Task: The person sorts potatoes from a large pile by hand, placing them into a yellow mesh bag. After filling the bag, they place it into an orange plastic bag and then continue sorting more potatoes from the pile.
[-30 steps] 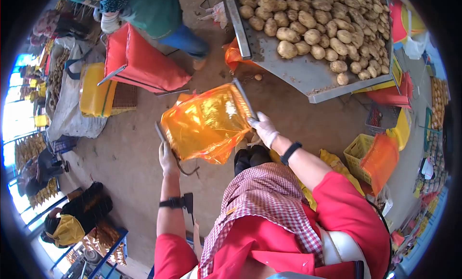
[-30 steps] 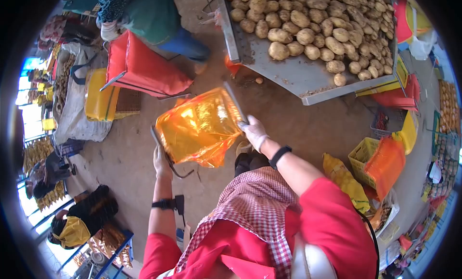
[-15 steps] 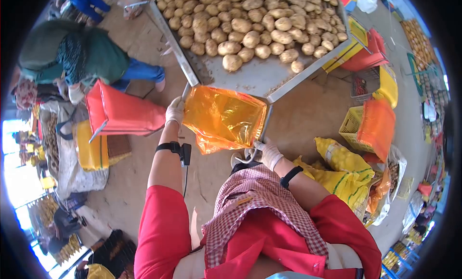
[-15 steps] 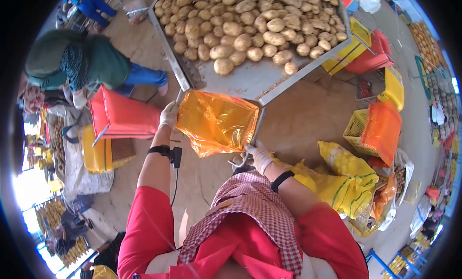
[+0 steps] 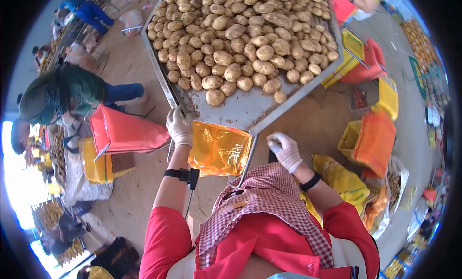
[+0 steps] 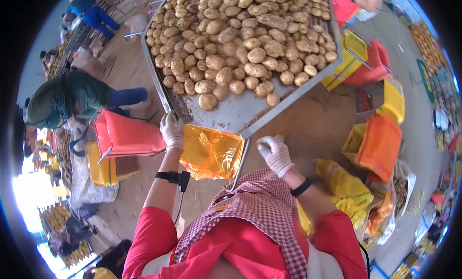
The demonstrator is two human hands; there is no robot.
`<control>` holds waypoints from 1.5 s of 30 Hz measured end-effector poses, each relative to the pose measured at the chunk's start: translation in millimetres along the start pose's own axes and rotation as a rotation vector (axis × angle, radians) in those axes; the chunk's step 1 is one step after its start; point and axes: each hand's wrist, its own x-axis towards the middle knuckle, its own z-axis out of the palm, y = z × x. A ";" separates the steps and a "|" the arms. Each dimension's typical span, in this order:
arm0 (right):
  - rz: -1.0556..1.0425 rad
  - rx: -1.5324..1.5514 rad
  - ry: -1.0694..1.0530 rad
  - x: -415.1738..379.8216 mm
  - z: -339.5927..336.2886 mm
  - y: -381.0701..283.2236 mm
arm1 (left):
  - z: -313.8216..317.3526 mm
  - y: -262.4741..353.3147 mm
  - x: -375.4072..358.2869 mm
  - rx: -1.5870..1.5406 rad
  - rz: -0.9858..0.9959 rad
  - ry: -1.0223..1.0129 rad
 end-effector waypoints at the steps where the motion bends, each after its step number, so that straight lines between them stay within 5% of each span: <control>1: -0.080 0.026 0.063 16.9 -9.8 6.2 | 2.5 21.2 -2.3 -0.050 0.078 0.080; 2: -0.005 0.051 0.032 37.8 -25.1 1.3 | 2.0 43.9 -3.8 -0.021 0.065 0.121; 5: -0.387 -0.143 0.166 108.0 -61.0 11.6 | 21.6 74.3 -3.2 0.087 0.084 0.114; 9: -0.567 -0.288 0.109 188.7 -97.6 22.2 | 56.0 125.9 9.9 0.039 0.083 0.054; 16: -0.789 -0.513 -0.045 267.3 -97.2 -21.6 | 100.5 153.7 28.8 -0.077 -0.363 0.098; 20: -0.914 -0.805 -0.155 316.5 -85.3 -25.1 | 83.8 163.3 30.5 0.080 -0.244 0.161; 25: -0.926 -0.572 -0.187 323.9 -100.7 -37.0 | 75.5 193.6 39.2 0.018 -0.051 0.108; 27: -0.777 -0.429 -0.233 315.1 -110.8 -44.2 | 81.0 202.3 42.0 0.018 -0.044 -0.066; 31: -0.931 -0.730 -0.201 287.4 -104.5 -33.9 | 93.4 202.4 48.8 -0.217 -0.130 0.023; 36: -0.757 -0.862 -0.423 278.6 -90.9 -36.2 | 72.8 194.3 30.0 -0.038 -0.081 0.025; 41: -0.808 -1.005 -0.328 287.2 -79.9 -49.4 | 77.6 197.3 38.3 -0.140 -0.079 -0.047; 45: -0.655 -1.210 -0.313 284.1 -64.6 -67.5 | 70.0 185.1 54.1 -0.124 -0.031 -0.186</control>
